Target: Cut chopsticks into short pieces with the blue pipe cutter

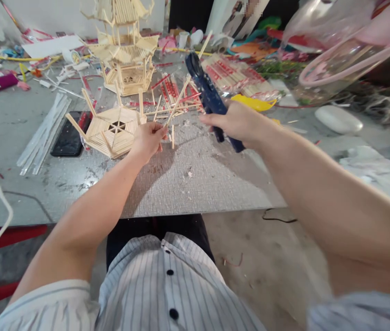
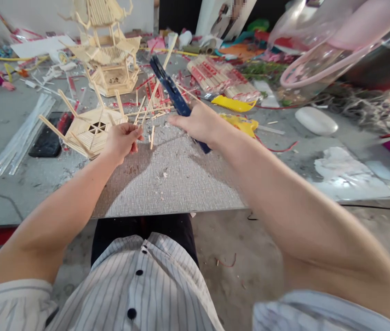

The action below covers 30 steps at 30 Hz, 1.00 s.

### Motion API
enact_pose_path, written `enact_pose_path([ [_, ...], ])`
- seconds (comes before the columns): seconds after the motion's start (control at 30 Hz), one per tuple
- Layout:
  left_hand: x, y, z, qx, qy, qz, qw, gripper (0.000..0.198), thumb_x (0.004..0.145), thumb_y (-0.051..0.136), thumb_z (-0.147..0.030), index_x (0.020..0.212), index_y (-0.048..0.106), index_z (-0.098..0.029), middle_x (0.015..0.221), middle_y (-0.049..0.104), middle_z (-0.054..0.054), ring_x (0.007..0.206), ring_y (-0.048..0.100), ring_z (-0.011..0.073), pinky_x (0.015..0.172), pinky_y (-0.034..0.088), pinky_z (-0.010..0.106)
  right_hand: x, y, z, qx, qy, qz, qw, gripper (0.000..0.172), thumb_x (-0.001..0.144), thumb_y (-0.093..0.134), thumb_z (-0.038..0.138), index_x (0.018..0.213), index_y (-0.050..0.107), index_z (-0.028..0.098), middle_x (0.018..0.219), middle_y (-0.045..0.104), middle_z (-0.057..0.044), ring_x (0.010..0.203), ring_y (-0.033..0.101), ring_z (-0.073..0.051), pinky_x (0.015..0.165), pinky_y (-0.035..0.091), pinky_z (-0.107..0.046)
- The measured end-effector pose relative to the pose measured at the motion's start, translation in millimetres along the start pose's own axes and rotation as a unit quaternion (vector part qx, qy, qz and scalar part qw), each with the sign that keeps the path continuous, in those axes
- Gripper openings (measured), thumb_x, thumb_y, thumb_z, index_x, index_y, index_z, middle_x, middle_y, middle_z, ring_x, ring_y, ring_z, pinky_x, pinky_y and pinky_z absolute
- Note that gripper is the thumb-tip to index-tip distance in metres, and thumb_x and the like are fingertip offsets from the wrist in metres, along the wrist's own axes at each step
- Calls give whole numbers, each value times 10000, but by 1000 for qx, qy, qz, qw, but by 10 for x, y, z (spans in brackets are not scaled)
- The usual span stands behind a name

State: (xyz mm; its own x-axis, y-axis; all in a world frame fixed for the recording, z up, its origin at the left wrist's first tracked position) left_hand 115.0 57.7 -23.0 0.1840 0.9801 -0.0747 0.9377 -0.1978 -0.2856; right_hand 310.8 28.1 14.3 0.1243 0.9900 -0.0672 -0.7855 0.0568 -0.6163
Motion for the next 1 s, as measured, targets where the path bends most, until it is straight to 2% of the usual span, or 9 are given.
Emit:
enact_pose_path([
  [0.07,-9,-21,-17,3,4,-13,1000,168,859,500,-182,693,510,-155,660,566,-17,357,376,-2,398,265,178,-129,-77,-42,-64,43,7,997,244,732,649,405,754,502,211,591,502,2,567,523,-154,525,427,-289],
  [0.17,-18,-32,-40,16,18,-16,1000,180,848,510,-191,672,509,-156,632,555,-22,359,371,1,398,274,175,-298,-94,-122,-131,116,81,981,241,703,671,385,707,508,207,592,538,-14,517,525,-158,455,399,-289],
  [0.27,-20,-13,-35,23,25,-4,999,194,834,535,-204,647,510,-155,595,545,-23,349,366,11,391,273,184,-380,-32,-169,-143,166,146,965,229,697,667,362,662,514,196,604,568,-34,491,539,-157,429,403,-287],
  [0.43,-5,35,16,25,0,31,999,214,815,583,-220,625,520,-146,556,545,-20,325,357,12,382,239,195,-377,170,-136,-133,194,208,949,175,715,642,328,637,553,200,659,616,-57,501,575,-160,444,444,-293],
  [0.6,22,11,48,10,-35,40,999,226,813,585,-175,601,513,-145,501,518,-30,319,346,9,394,229,195,-351,244,-91,-137,177,232,947,204,704,636,342,593,537,202,653,626,-69,497,577,-164,423,445,-289],
  [0.73,25,-6,40,-10,-42,51,998,220,808,593,-161,599,527,-140,509,535,-21,325,349,10,398,242,202,-352,252,-152,-143,172,253,941,207,685,636,348,578,530,205,613,612,-64,492,577,-163,410,436,-279],
  [0.87,-5,10,52,-11,-71,58,996,215,787,617,-138,595,521,-136,496,540,-20,328,356,9,397,246,196,-360,310,-192,-131,139,280,941,205,665,636,383,591,543,216,525,569,-42,453,536,-155,378,408,-272],
  [1.0,-19,73,83,9,-72,92,993,216,768,635,-138,583,524,-132,493,551,-10,329,379,15,391,261,190,-367,379,-186,-136,144,287,937,230,668,648,386,581,527,211,525,557,-34,438,510,-141,413,412,-281],
])
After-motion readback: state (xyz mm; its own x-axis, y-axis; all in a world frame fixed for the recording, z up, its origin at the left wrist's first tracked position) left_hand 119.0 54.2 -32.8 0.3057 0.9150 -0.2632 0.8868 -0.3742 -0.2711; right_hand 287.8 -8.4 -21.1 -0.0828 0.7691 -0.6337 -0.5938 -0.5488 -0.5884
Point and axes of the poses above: each hand's wrist, its own x-axis towards the middle knuckle, its own y-axis out of the palm, z = x × y, the point moved 6 cm from there along x, towards the middle knuckle
